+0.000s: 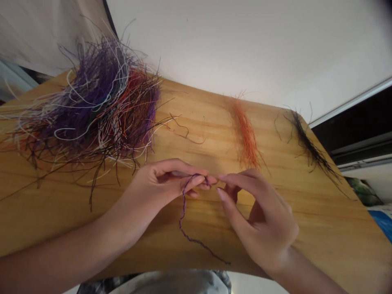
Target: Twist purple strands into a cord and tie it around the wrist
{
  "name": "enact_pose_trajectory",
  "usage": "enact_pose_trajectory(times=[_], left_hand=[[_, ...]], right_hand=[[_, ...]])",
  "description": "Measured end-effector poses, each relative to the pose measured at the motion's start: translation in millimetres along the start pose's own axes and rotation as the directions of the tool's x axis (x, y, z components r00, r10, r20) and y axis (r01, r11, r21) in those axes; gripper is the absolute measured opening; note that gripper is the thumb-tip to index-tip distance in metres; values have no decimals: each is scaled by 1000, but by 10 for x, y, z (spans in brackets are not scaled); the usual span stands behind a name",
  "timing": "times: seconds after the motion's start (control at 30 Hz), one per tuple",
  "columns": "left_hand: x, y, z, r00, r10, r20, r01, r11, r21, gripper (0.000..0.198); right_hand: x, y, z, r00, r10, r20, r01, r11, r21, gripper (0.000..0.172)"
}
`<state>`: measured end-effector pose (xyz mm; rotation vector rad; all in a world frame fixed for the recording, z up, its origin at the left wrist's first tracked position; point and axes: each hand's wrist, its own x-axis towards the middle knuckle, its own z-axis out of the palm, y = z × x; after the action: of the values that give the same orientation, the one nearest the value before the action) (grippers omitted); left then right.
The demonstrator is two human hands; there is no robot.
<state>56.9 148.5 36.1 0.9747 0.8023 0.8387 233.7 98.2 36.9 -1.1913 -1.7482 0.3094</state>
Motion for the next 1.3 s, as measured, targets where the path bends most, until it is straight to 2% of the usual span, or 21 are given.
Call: enact_pose_trajectory(times=[0.2, 0.33, 0.53, 0.73, 0.83, 1.0, 1.07, 1.2, 1.27, 1.3], left_hand=[[4, 3, 24, 991, 131, 21, -133, 987, 94, 8], [7, 20, 33, 989, 142, 32, -145, 980, 134, 7], [-17, 16, 21, 988, 156, 13, -152, 935, 320, 6], [-24, -2, -8, 980, 198, 18, -187, 889, 418, 5], [-15, -11, -4, 978, 210, -1, -187, 873, 450, 5], [-20, -22, 42, 972, 218, -87, -159, 886, 436, 11], [-26, -14, 61, 971, 207, -119, -143, 904, 404, 13], [-44, -3, 71, 971, 206, -125, -140, 905, 401, 14], [-54, -10, 65, 969, 226, -99, -165, 892, 421, 13], [-60, -15, 62, 969, 235, -84, -179, 888, 424, 12]], right_hand=[[-19, -35, 22, 999, 29, 40, -32, 997, 69, 17], [-18, -45, 41, 994, 92, 62, -99, 987, 124, 12], [-2, -27, 50, 981, 178, 71, -189, 957, 218, 12], [22, -36, 22, 965, 235, 119, -258, 935, 245, 11], [14, -41, 16, 971, 218, 94, -233, 951, 205, 11], [-4, -64, 22, 998, 61, 20, -62, 998, 20, 13], [-5, -75, 24, 998, 50, 22, -51, 999, 16, 15], [28, -79, 24, 988, 157, -8, -155, 982, 110, 12], [60, -66, 19, 961, 268, 73, -278, 935, 223, 6], [75, -55, 16, 929, 331, 167, -369, 876, 312, 10]])
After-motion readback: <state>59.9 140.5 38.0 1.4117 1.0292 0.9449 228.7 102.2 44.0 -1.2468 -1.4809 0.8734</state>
